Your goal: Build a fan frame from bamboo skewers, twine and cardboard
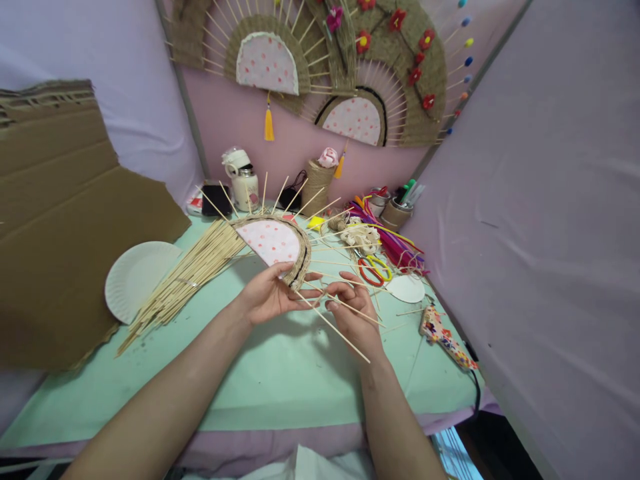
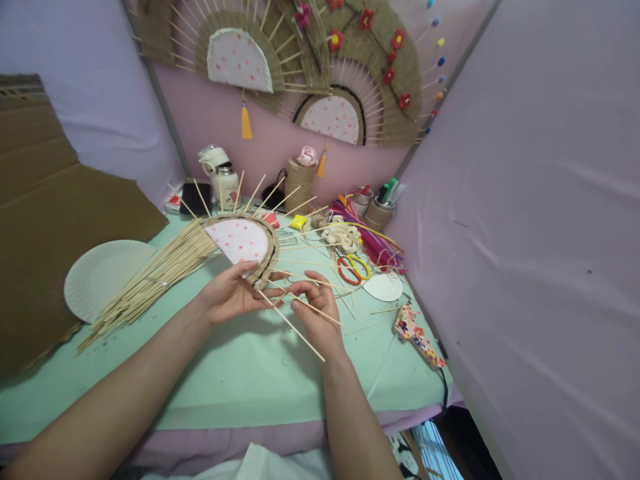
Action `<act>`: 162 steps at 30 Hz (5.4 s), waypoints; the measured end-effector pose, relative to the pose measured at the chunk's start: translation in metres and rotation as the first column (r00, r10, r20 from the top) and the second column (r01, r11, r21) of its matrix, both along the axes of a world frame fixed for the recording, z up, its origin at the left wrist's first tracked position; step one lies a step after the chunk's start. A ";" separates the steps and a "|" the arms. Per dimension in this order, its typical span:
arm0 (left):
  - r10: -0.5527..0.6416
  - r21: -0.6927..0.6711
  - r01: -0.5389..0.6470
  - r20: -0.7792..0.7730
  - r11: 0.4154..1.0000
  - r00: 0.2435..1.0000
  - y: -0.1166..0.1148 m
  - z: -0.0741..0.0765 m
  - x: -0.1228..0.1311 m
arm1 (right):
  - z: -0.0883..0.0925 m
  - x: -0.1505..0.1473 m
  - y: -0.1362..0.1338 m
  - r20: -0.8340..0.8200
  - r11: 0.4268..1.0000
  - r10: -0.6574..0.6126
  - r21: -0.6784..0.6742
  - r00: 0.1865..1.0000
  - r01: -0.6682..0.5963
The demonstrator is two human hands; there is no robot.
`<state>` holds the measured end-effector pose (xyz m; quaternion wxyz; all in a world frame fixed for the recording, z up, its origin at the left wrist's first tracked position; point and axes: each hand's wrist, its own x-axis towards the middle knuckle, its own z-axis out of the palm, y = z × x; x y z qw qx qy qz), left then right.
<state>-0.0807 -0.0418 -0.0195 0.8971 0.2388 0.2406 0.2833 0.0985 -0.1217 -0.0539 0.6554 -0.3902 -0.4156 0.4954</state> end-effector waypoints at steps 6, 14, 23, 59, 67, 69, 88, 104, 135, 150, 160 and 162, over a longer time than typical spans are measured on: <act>-0.021 0.006 0.021 0.009 1.000 1.000 0.000 0.000 -0.001 | -0.002 -0.002 0.001 -0.047 0.999 -0.028 0.035 0.998 0.030; -0.047 0.021 0.046 0.069 0.999 0.996 -0.004 0.004 0.000 | -0.002 -0.002 0.007 -0.099 0.983 -0.179 -0.044 0.979 0.176; -0.109 0.058 0.107 0.024 0.992 0.994 -0.007 0.006 0.001 | -0.007 0.001 0.004 0.029 0.998 0.035 -0.050 0.999 -0.033; -0.016 0.026 0.015 0.006 1.000 1.000 -0.005 0.003 0.004 | -0.008 -0.005 0.000 0.237 0.958 -0.273 0.153 0.932 0.241; 0.056 -0.014 -0.057 -0.050 0.998 0.997 -0.010 0.010 0.009 | -0.008 -0.005 -0.001 0.267 0.953 -0.294 0.150 0.918 0.262; 0.053 -0.019 -0.054 -0.043 0.998 0.998 -0.010 0.010 0.009 | -0.008 -0.005 -0.002 0.276 0.951 -0.302 0.159 0.912 0.267; -0.024 0.012 0.024 0.007 1.000 1.000 -0.005 -0.001 0.005 | -0.002 -0.006 -0.003 0.479 0.850 -0.501 0.429 0.721 0.305; -0.025 0.012 0.025 0.003 1.000 1.000 -0.006 0.001 0.004 | -0.003 -0.007 -0.003 0.453 0.853 -0.479 0.442 0.752 0.278; 0.128 -0.111 -0.124 0.034 0.986 0.991 -0.014 0.047 0.006 | 0.061 0.010 -0.007 0.255 0.905 -0.399 0.263 0.881 0.333; 0.039 0.242 -0.043 0.021 0.969 0.999 -0.018 0.098 0.009 | 0.185 0.017 0.056 0.428 0.841 -0.407 0.521 0.807 0.147; 0.854 0.975 -0.160 0.212 -0.154 0.475 0.013 0.143 -0.014 | 0.225 -0.012 0.090 0.559 0.836 -0.429 0.544 0.710 0.076; 0.751 0.991 -0.094 0.133 -0.095 0.646 0.030 0.159 -0.011 | 0.233 -0.020 0.092 0.582 0.831 -0.440 0.552 0.684 0.065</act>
